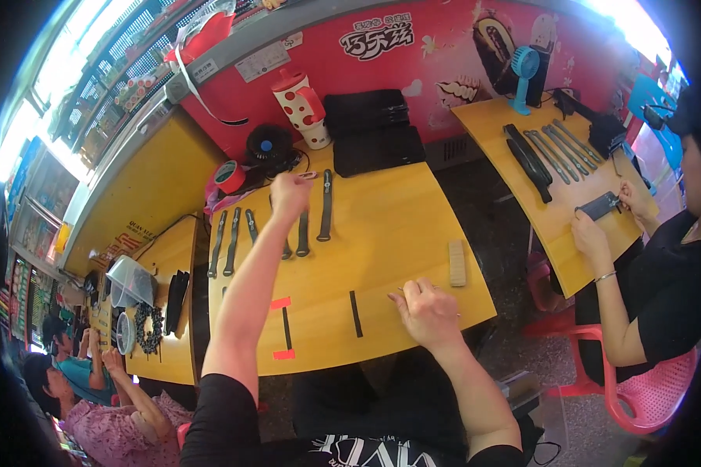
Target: Assembling snap fasteners onto fabric straps at a workshop table.
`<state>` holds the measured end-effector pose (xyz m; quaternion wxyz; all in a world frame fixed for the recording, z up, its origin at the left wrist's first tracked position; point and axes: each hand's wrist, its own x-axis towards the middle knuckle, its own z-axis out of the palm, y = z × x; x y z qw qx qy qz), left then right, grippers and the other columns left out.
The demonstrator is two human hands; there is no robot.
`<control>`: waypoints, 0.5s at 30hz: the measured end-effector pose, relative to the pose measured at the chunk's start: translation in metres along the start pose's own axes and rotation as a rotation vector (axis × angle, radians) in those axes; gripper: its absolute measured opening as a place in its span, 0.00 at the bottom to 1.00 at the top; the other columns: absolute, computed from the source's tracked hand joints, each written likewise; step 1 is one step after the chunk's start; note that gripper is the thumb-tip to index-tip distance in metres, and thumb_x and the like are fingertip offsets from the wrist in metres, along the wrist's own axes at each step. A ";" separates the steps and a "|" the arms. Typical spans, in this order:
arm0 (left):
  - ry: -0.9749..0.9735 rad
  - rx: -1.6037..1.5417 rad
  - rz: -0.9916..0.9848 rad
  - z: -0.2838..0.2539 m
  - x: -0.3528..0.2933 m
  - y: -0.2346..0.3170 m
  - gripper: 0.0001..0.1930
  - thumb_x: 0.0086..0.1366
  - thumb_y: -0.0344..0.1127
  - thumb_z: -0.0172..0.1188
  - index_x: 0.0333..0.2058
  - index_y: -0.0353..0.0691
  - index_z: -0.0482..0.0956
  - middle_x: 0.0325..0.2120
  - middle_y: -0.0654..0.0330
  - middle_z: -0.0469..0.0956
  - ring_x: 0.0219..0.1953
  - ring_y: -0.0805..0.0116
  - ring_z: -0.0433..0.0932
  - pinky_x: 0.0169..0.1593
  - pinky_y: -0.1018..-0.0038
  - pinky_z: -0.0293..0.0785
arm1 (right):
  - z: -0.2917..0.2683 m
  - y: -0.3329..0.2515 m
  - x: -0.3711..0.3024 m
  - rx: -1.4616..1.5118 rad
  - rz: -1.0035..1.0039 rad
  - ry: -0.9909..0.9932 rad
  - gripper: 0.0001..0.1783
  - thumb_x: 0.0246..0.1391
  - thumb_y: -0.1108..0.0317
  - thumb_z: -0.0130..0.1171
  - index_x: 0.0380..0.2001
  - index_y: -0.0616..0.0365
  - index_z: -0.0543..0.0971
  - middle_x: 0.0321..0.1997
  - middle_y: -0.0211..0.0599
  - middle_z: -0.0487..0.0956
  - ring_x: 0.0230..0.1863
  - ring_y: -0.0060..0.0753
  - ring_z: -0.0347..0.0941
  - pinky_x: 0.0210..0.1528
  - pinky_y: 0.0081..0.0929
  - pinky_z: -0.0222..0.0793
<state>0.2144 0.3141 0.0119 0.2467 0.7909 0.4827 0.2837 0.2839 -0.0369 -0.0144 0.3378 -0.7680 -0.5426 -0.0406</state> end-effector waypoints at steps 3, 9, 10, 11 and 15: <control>-0.032 -0.152 0.079 -0.074 -0.020 0.005 0.11 0.59 0.35 0.62 0.29 0.30 0.83 0.16 0.61 0.76 0.14 0.72 0.76 0.20 0.73 0.71 | 0.000 0.002 -0.001 -0.005 0.013 -0.009 0.16 0.52 0.61 0.65 0.23 0.59 0.72 0.25 0.44 0.74 0.26 0.49 0.75 0.26 0.40 0.69; 0.162 0.299 0.047 -0.201 -0.099 -0.072 0.15 0.58 0.42 0.64 0.26 0.33 0.83 0.21 0.45 0.79 0.28 0.49 0.80 0.34 0.59 0.75 | 0.002 0.008 -0.002 -0.019 -0.025 0.014 0.14 0.52 0.62 0.65 0.26 0.60 0.74 0.27 0.45 0.76 0.28 0.52 0.75 0.28 0.42 0.70; 0.155 0.368 0.008 -0.207 -0.116 -0.083 0.16 0.57 0.44 0.64 0.25 0.34 0.83 0.23 0.44 0.79 0.31 0.44 0.80 0.36 0.57 0.75 | 0.004 0.010 -0.003 -0.022 -0.007 0.048 0.14 0.52 0.62 0.65 0.26 0.60 0.74 0.27 0.46 0.76 0.29 0.53 0.75 0.29 0.43 0.69; 0.089 0.429 -0.054 -0.212 -0.134 -0.091 0.17 0.57 0.46 0.64 0.25 0.35 0.82 0.24 0.44 0.79 0.32 0.45 0.80 0.37 0.57 0.75 | 0.005 0.007 -0.003 -0.006 -0.026 0.040 0.14 0.52 0.62 0.65 0.26 0.60 0.74 0.27 0.46 0.76 0.29 0.53 0.75 0.29 0.43 0.69; 0.032 0.614 -0.177 -0.190 -0.196 -0.109 0.20 0.56 0.47 0.67 0.35 0.32 0.83 0.34 0.46 0.79 0.41 0.49 0.78 0.44 0.59 0.74 | 0.005 0.008 -0.004 -0.035 -0.035 0.018 0.13 0.53 0.63 0.64 0.27 0.61 0.74 0.28 0.46 0.76 0.30 0.53 0.75 0.29 0.43 0.68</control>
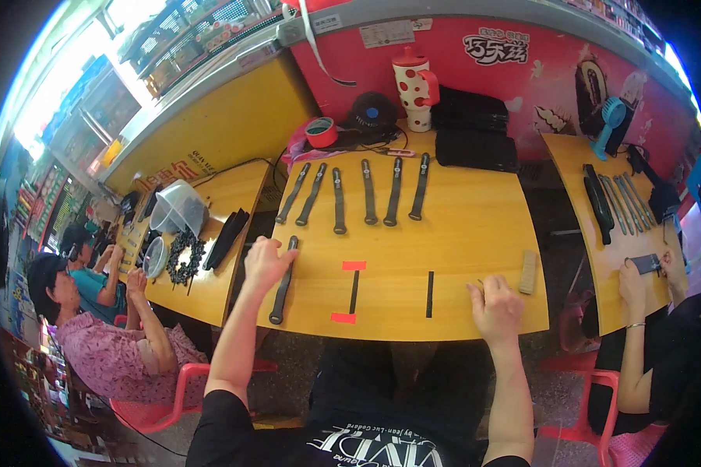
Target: Assembling snap fasteners onto fabric straps at a workshop table.
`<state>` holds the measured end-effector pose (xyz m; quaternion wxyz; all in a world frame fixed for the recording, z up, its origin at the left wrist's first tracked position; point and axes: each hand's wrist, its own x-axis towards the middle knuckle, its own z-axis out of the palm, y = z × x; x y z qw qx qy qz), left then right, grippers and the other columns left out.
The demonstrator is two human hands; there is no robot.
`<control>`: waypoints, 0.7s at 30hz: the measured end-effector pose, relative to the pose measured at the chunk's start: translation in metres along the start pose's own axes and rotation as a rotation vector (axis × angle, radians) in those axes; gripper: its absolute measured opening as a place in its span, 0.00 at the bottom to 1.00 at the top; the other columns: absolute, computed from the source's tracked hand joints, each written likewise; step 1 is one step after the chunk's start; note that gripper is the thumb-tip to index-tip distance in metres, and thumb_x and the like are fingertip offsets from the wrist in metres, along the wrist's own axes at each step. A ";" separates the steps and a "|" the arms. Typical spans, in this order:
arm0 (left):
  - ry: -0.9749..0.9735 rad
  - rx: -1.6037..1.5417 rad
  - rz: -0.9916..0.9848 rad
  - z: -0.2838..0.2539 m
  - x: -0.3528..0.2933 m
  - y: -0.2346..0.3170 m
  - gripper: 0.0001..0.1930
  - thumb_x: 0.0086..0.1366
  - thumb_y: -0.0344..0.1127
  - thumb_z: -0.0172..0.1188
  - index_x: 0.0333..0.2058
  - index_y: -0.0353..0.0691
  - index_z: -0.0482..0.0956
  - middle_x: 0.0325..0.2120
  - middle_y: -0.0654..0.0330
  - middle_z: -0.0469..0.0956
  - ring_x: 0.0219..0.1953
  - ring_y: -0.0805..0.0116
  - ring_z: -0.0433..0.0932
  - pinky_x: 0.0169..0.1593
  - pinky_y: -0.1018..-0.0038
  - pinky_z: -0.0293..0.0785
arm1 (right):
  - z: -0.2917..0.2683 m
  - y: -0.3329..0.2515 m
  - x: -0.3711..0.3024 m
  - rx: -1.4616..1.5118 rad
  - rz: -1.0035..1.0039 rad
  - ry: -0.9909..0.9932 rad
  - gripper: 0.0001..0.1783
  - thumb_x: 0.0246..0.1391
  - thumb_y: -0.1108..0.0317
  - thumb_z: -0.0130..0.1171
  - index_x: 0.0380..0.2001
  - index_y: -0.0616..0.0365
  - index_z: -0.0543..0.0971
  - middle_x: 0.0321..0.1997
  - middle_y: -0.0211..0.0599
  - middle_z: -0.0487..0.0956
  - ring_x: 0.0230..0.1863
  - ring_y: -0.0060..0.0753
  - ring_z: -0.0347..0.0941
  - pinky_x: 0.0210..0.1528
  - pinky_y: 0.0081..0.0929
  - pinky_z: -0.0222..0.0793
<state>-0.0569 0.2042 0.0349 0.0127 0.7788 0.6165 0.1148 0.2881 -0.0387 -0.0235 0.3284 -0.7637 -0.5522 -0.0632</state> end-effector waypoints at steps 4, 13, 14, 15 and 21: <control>0.312 -0.059 0.107 0.030 -0.027 -0.027 0.15 0.55 0.38 0.69 0.33 0.31 0.80 0.31 0.50 0.79 0.36 0.53 0.80 0.40 0.61 0.75 | 0.006 -0.002 -0.003 -0.020 -0.043 -0.007 0.12 0.53 0.65 0.64 0.27 0.61 0.73 0.29 0.47 0.76 0.31 0.54 0.74 0.29 0.43 0.68; -0.649 -1.979 -0.122 -0.031 -0.107 0.039 0.11 0.68 0.29 0.54 0.47 0.32 0.74 0.24 0.56 0.77 0.20 0.71 0.75 0.24 0.79 0.70 | -0.015 -0.028 -0.011 0.043 -0.152 0.295 0.05 0.54 0.80 0.55 0.36 0.66 0.76 0.27 0.49 0.73 0.30 0.54 0.72 0.30 0.43 0.68; -0.789 -2.084 -0.116 -0.030 -0.118 0.052 0.13 0.69 0.29 0.53 0.50 0.32 0.73 0.25 0.56 0.77 0.21 0.71 0.75 0.24 0.79 0.69 | -0.022 -0.045 -0.017 0.080 -0.179 0.219 0.08 0.52 0.81 0.56 0.37 0.66 0.77 0.28 0.47 0.74 0.30 0.51 0.73 0.30 0.40 0.68; -0.938 -2.179 -0.114 -0.028 -0.128 0.061 0.14 0.70 0.30 0.52 0.52 0.32 0.73 0.25 0.57 0.77 0.21 0.71 0.74 0.25 0.79 0.69 | -0.032 -0.073 -0.020 0.184 -0.209 0.137 0.09 0.51 0.82 0.57 0.37 0.64 0.78 0.27 0.47 0.74 0.30 0.50 0.73 0.29 0.38 0.68; -1.078 -2.154 -0.156 -0.005 -0.151 0.095 0.17 0.70 0.34 0.53 0.53 0.31 0.72 0.26 0.58 0.74 0.22 0.71 0.72 0.24 0.78 0.64 | -0.052 -0.145 -0.029 0.302 -0.257 -0.113 0.11 0.48 0.76 0.64 0.38 0.57 0.79 0.26 0.39 0.74 0.24 0.43 0.74 0.24 0.35 0.69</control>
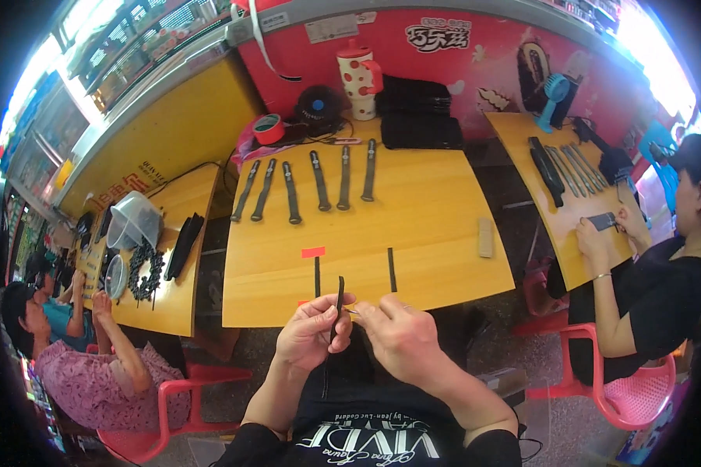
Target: Assembling snap fasteners onto fabric straps at a workshop table.
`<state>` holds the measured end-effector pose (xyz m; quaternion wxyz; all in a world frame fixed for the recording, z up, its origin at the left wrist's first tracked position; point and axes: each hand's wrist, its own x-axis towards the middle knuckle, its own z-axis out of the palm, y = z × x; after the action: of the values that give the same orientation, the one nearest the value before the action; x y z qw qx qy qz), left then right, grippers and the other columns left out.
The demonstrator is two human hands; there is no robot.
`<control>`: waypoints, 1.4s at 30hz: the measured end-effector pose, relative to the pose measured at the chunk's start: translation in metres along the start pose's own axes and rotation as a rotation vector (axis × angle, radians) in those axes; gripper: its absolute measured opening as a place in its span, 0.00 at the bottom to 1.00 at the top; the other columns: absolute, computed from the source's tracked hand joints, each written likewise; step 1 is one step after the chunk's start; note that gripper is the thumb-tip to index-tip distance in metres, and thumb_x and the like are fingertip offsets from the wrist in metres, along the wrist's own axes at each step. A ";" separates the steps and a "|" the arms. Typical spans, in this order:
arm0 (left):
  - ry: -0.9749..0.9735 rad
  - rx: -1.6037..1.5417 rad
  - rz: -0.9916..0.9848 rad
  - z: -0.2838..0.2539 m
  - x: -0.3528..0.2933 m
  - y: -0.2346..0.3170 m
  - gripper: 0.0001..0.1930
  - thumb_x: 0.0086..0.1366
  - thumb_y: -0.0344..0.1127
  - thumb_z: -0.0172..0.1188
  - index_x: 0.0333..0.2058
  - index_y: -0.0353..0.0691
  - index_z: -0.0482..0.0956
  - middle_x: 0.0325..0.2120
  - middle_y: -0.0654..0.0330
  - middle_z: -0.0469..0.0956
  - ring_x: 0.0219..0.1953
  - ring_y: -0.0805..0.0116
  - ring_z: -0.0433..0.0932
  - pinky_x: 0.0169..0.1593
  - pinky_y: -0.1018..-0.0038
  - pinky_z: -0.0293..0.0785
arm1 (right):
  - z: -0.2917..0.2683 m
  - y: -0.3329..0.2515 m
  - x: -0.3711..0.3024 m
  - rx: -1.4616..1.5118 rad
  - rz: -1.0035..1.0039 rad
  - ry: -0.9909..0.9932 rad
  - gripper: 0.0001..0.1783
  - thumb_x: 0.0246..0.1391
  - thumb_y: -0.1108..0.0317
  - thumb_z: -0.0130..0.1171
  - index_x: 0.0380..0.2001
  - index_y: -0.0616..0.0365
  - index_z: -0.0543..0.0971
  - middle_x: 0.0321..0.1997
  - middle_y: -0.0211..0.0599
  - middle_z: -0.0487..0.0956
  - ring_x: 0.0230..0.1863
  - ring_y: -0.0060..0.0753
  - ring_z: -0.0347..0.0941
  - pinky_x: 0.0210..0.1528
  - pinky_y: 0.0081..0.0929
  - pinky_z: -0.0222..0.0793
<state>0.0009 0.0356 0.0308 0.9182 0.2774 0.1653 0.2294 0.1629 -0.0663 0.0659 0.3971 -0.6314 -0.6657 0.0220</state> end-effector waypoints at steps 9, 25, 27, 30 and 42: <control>0.003 0.057 -0.041 0.005 0.004 -0.010 0.16 0.69 0.33 0.54 0.52 0.32 0.73 0.24 0.58 0.75 0.22 0.71 0.73 0.24 0.79 0.65 | 0.005 0.005 -0.005 -0.199 0.003 0.057 0.10 0.48 0.74 0.61 0.36 0.60 0.77 0.26 0.38 0.72 0.27 0.38 0.76 0.25 0.30 0.70; 0.047 0.136 -0.009 0.006 0.003 -0.009 0.14 0.69 0.32 0.54 0.50 0.33 0.75 0.24 0.59 0.75 0.22 0.72 0.74 0.23 0.79 0.67 | 0.004 0.006 -0.005 -0.301 -0.050 0.049 0.15 0.39 0.76 0.58 0.36 0.63 0.78 0.26 0.37 0.72 0.25 0.36 0.74 0.24 0.27 0.69; 0.052 0.132 -0.009 0.006 0.003 -0.009 0.14 0.69 0.32 0.54 0.50 0.33 0.75 0.24 0.59 0.75 0.22 0.72 0.74 0.23 0.80 0.67 | 0.003 0.004 -0.004 -0.315 -0.059 0.057 0.15 0.39 0.76 0.57 0.35 0.63 0.78 0.26 0.37 0.71 0.25 0.35 0.74 0.23 0.26 0.68; 0.059 0.127 -0.008 0.006 0.003 -0.010 0.14 0.69 0.32 0.54 0.50 0.33 0.75 0.24 0.59 0.75 0.22 0.72 0.74 0.23 0.80 0.67 | 0.003 0.003 -0.005 -0.334 -0.063 0.050 0.14 0.40 0.75 0.57 0.35 0.63 0.78 0.25 0.37 0.70 0.24 0.34 0.73 0.22 0.26 0.67; 0.193 0.298 0.098 0.011 0.004 -0.017 0.09 0.70 0.32 0.55 0.44 0.35 0.78 0.22 0.61 0.77 0.18 0.75 0.73 0.21 0.82 0.69 | -0.002 0.000 -0.003 -0.396 -0.104 -0.057 0.17 0.37 0.76 0.58 0.36 0.66 0.78 0.25 0.37 0.71 0.23 0.35 0.73 0.21 0.28 0.66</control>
<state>0.0142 0.0205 0.0289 0.8345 0.3950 0.2710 0.2724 0.1637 -0.0700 0.0656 0.2467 -0.6612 -0.6995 -0.1120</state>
